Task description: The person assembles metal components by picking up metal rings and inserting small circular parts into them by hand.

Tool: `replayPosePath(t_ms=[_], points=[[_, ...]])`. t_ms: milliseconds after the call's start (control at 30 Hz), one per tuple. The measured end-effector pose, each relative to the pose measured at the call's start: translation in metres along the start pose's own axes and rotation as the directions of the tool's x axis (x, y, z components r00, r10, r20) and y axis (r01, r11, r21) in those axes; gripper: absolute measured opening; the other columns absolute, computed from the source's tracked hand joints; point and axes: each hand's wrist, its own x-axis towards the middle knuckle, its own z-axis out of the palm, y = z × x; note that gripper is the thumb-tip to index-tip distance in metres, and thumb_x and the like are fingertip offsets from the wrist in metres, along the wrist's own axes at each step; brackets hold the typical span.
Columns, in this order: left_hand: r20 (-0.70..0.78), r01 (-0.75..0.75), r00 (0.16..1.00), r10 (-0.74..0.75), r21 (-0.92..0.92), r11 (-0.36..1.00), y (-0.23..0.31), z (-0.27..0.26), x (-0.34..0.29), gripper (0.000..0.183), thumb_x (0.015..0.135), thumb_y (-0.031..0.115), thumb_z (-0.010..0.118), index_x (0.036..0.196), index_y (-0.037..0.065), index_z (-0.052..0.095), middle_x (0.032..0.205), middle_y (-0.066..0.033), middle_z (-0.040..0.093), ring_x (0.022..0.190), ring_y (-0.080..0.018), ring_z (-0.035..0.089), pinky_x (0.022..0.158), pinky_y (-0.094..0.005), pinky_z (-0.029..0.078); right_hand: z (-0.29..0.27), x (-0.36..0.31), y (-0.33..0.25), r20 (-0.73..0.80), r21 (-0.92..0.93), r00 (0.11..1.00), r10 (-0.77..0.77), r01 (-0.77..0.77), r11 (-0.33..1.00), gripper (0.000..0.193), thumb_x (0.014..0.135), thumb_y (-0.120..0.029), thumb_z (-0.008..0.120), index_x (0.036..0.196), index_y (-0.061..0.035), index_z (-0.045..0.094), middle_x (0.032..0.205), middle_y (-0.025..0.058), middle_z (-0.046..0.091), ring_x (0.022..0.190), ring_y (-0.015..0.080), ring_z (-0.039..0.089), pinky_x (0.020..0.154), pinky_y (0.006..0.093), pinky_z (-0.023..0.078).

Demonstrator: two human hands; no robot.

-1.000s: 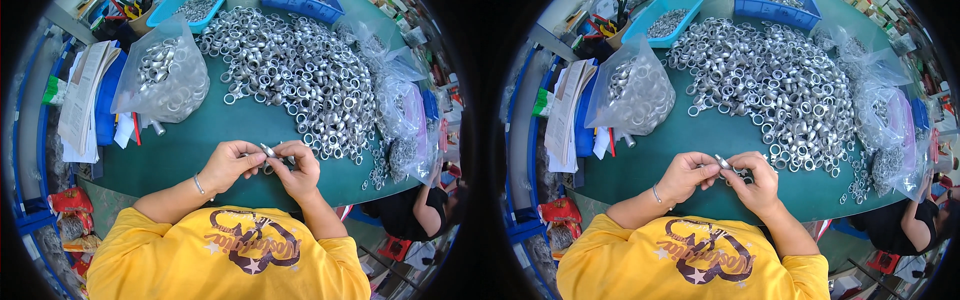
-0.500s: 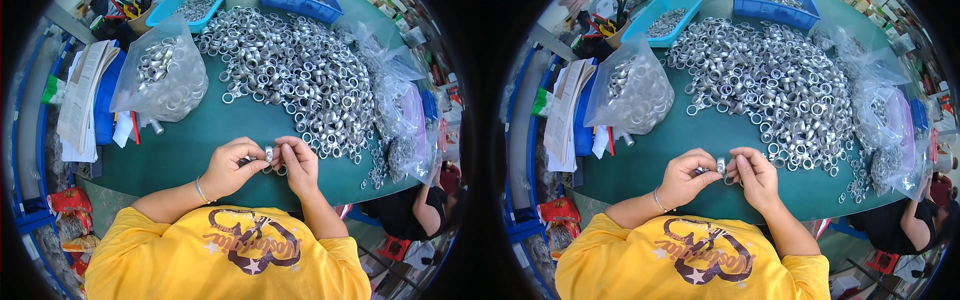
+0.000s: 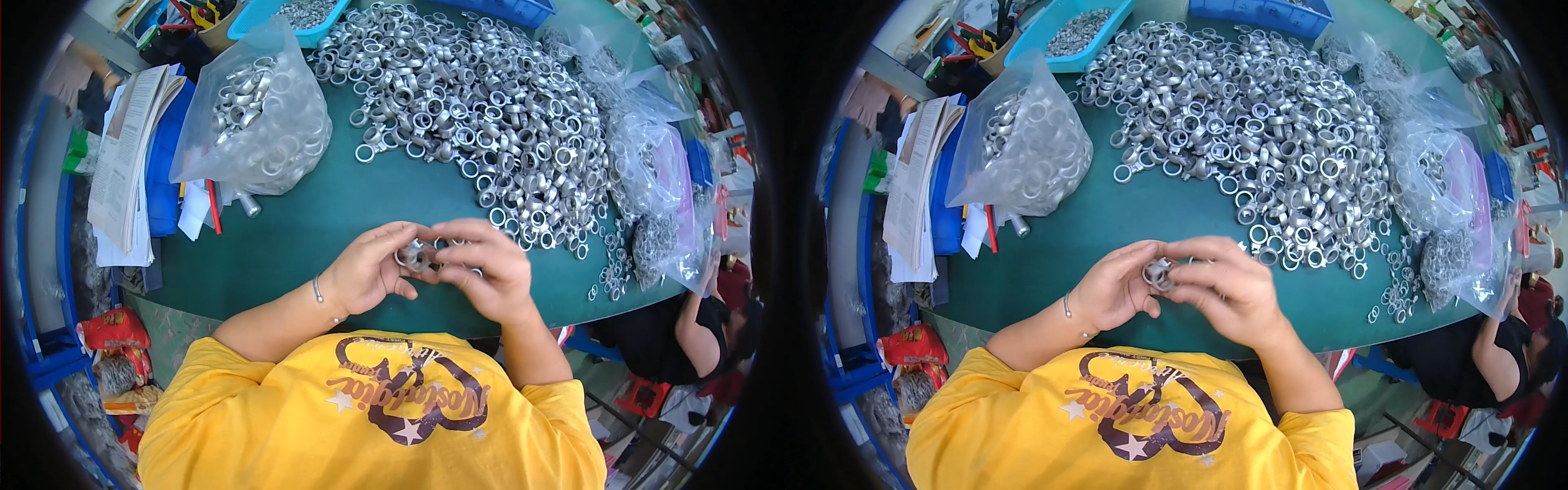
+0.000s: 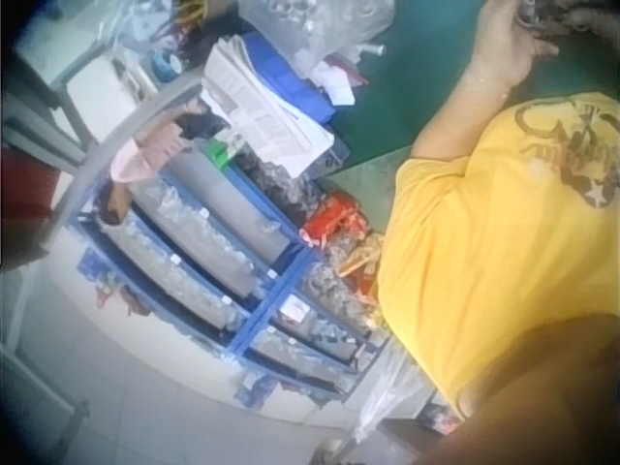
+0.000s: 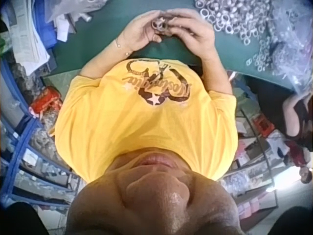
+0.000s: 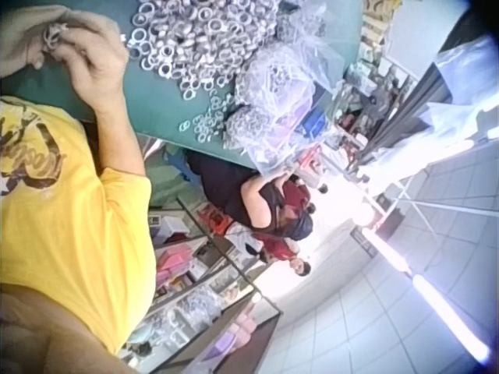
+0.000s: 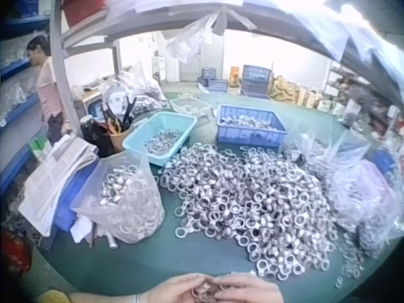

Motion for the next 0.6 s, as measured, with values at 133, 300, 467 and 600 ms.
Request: replayPosePath(t_ms=[133, 300, 467, 600], points=[[-0.001, -0.025, 1.000, 0.026, 0.066, 0.997, -0.004, -0.009, 0.004, 0.011, 0.088, 0.015, 0.054, 0.094, 0.005, 0.054, 0.079, -0.0045, 0.056, 0.065, -0.0107, 0.054, 0.046, -0.0199, 0.042, -0.018, -0.001, 0.011, -0.054, -0.445, 0.989, 0.136, -0.145, 0.884, 0.012, 0.069, -0.002, 0.067, 0.080, -0.0037, 0.064, 0.079, 0.0077, 0.057, 0.073, 0.0244, 0.053, 0.064, 0.0331, 0.043], [-0.104, -0.105, 0.984, 0.142, 0.300, 0.948, -0.007, -0.001, 0.003, 0.012, 0.086, 0.012, 0.058, 0.094, 0.004, 0.055, 0.079, -0.0038, 0.057, 0.066, -0.0099, 0.055, 0.047, -0.0197, 0.043, -0.012, -0.009, 0.017, 0.090, -0.596, 0.978, 0.188, -0.098, 0.797, 0.009, 0.069, -0.005, 0.069, 0.076, -0.0040, 0.063, 0.073, 0.0057, 0.055, 0.068, 0.0239, 0.050, 0.062, 0.0336, 0.040], [-0.086, -0.135, 0.978, 0.190, 0.433, 0.891, -0.008, 0.003, 0.002, 0.015, 0.084, 0.011, 0.060, 0.095, 0.001, 0.058, 0.077, -0.0044, 0.058, 0.065, -0.0086, 0.055, 0.047, -0.0186, 0.043, -0.006, -0.011, 0.013, 0.035, -0.206, 0.989, 0.144, -0.133, 0.969, 0.013, 0.067, -0.001, 0.069, 0.077, -0.0039, 0.062, 0.076, 0.0064, 0.060, 0.071, 0.0230, 0.055, 0.064, 0.0315, 0.043], [-0.046, -0.196, 0.963, 0.267, 0.561, 0.805, -0.007, 0.013, -0.003, 0.013, 0.082, 0.008, 0.063, 0.091, 0.000, 0.060, 0.073, -0.0041, 0.059, 0.055, -0.0061, 0.051, 0.046, -0.0171, 0.040, 0.002, -0.009, 0.009, 0.037, -0.289, 0.998, -0.052, 0.061, 0.955, 0.017, 0.065, 0.002, 0.069, 0.079, -0.0032, 0.061, 0.081, 0.0074, 0.062, 0.073, 0.0237, 0.057, 0.065, 0.0319, 0.044]])
